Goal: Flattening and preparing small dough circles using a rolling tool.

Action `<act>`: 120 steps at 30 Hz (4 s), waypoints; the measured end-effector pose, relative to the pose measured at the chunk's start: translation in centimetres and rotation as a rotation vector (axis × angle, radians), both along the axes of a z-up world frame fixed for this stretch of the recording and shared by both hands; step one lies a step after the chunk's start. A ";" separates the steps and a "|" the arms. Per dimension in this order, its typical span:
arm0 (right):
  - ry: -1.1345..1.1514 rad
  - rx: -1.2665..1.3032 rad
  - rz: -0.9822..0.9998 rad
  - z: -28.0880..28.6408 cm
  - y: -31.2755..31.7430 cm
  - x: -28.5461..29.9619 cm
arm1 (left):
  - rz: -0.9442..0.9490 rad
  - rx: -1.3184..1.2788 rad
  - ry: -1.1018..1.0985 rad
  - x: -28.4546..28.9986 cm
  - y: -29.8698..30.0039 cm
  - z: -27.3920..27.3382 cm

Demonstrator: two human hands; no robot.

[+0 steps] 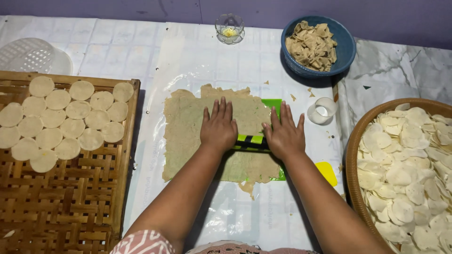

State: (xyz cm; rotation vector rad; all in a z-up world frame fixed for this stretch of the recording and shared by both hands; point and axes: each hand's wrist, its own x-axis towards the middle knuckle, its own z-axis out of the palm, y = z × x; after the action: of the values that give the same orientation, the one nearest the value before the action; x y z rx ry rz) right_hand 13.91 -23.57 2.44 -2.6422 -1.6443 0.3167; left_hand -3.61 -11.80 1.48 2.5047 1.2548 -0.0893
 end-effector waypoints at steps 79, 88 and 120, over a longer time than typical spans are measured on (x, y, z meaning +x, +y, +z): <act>-0.007 0.164 -0.018 -0.2 0.3 2.4 | -0.027 0.068 -0.067 1.2 -0.1 0.9; 0.006 0.162 0.034 -1.0 -3.0 0.6 | -0.005 0.096 -0.079 -1.1 -3.9 0.7; 0.034 0.108 0.023 1.0 2.6 2.0 | 0.005 0.056 -0.156 1.5 1.0 1.8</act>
State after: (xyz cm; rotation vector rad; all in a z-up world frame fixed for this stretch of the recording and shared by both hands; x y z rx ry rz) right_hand 15.93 -20.98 3.44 -2.5281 -1.6338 0.2630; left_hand -2.08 -10.78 3.28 2.5010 1.2161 0.1417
